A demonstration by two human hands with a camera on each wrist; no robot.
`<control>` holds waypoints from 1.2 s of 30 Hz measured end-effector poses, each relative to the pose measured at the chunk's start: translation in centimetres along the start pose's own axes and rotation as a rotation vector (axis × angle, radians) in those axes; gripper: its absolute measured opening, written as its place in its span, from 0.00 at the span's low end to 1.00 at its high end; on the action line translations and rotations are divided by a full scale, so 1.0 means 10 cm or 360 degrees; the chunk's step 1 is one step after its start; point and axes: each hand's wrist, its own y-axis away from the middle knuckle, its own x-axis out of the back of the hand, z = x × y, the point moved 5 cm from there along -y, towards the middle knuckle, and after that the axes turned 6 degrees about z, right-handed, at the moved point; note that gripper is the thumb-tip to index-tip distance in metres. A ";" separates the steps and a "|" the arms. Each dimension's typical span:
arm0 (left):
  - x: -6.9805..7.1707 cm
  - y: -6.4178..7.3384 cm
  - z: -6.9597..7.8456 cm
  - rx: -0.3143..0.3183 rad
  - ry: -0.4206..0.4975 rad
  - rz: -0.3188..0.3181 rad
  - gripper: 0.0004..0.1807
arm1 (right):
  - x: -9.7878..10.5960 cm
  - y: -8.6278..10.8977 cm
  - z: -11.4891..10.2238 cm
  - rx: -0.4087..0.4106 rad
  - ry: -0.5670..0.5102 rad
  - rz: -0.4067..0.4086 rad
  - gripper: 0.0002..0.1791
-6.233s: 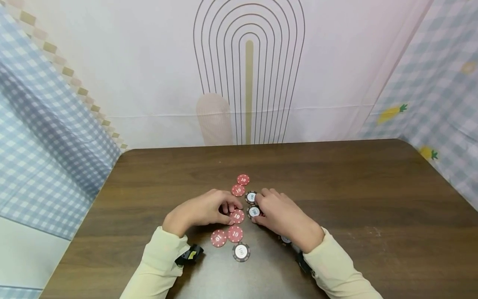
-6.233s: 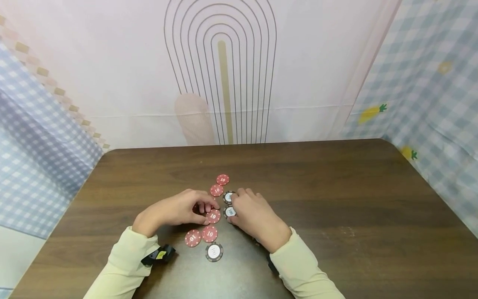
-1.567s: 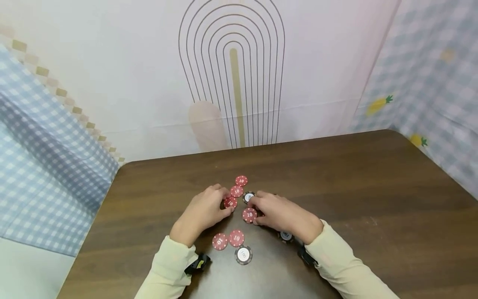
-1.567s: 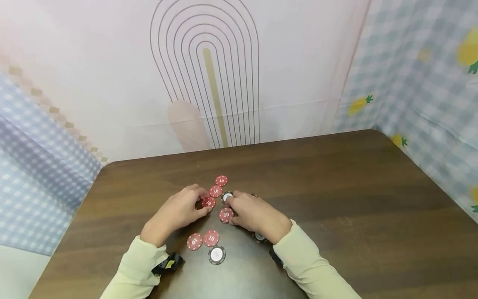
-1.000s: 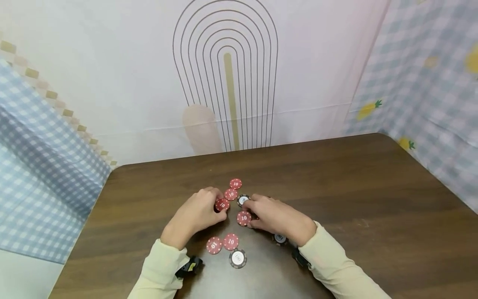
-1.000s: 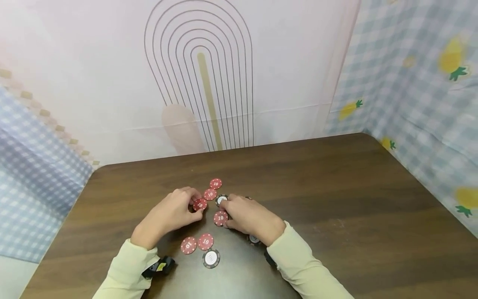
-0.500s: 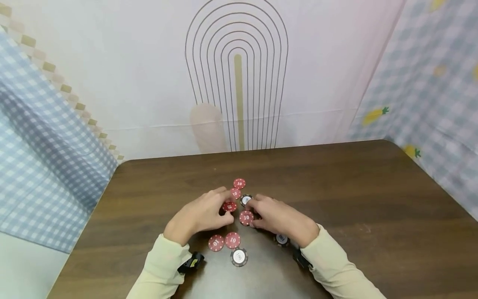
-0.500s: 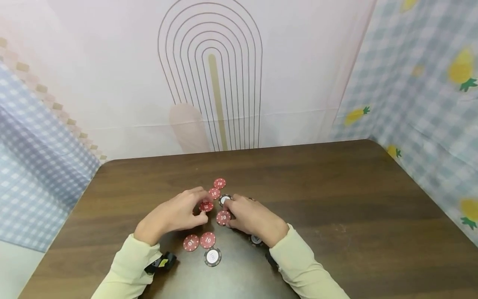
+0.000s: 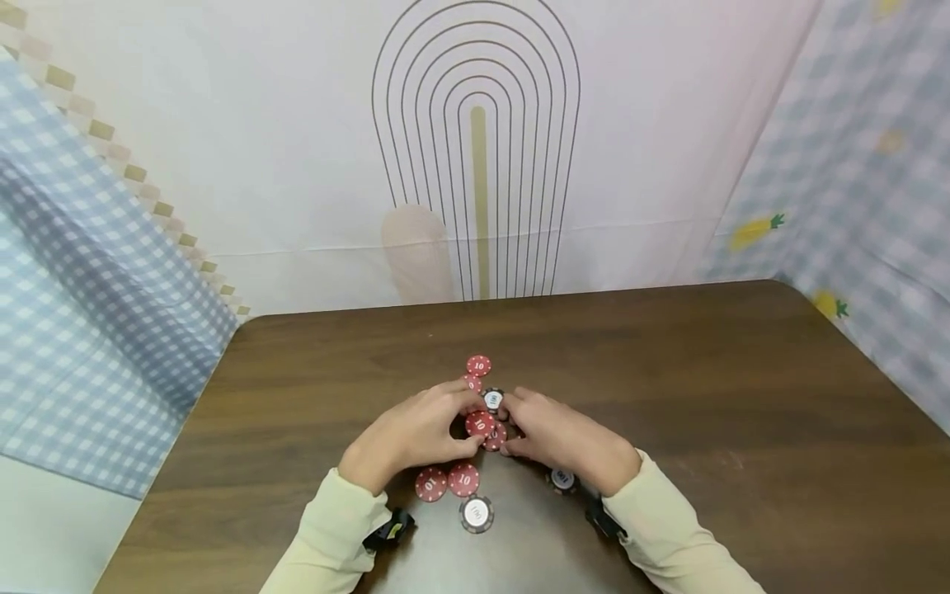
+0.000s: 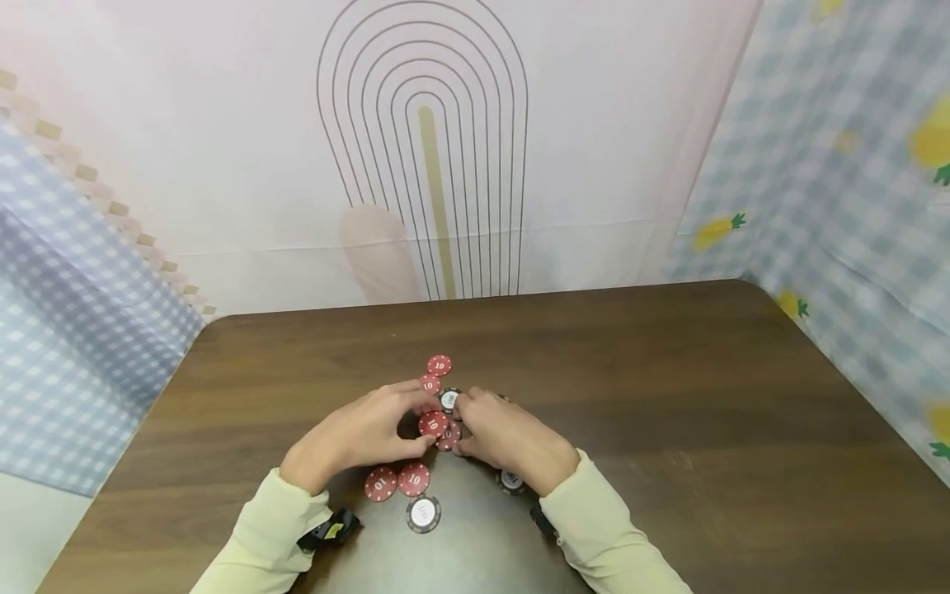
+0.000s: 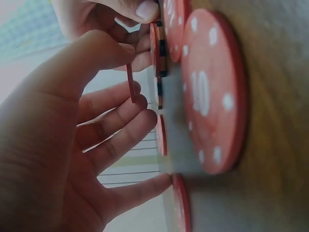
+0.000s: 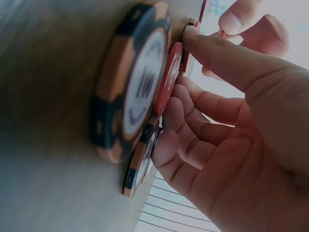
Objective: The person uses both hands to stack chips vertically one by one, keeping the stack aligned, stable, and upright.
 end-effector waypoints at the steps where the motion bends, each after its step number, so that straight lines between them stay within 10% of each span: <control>1: -0.01 0.00 0.00 -0.0009 -0.0014 0.0000 0.19 | 0.00 0.00 0.00 -0.0002 -0.0014 -0.0003 0.14; 36: -0.11 -0.10 0.18 -0.0080 -0.0294 -0.0053 0.17 | -0.01 -0.04 0.04 -0.0009 -0.0070 -0.0052 0.26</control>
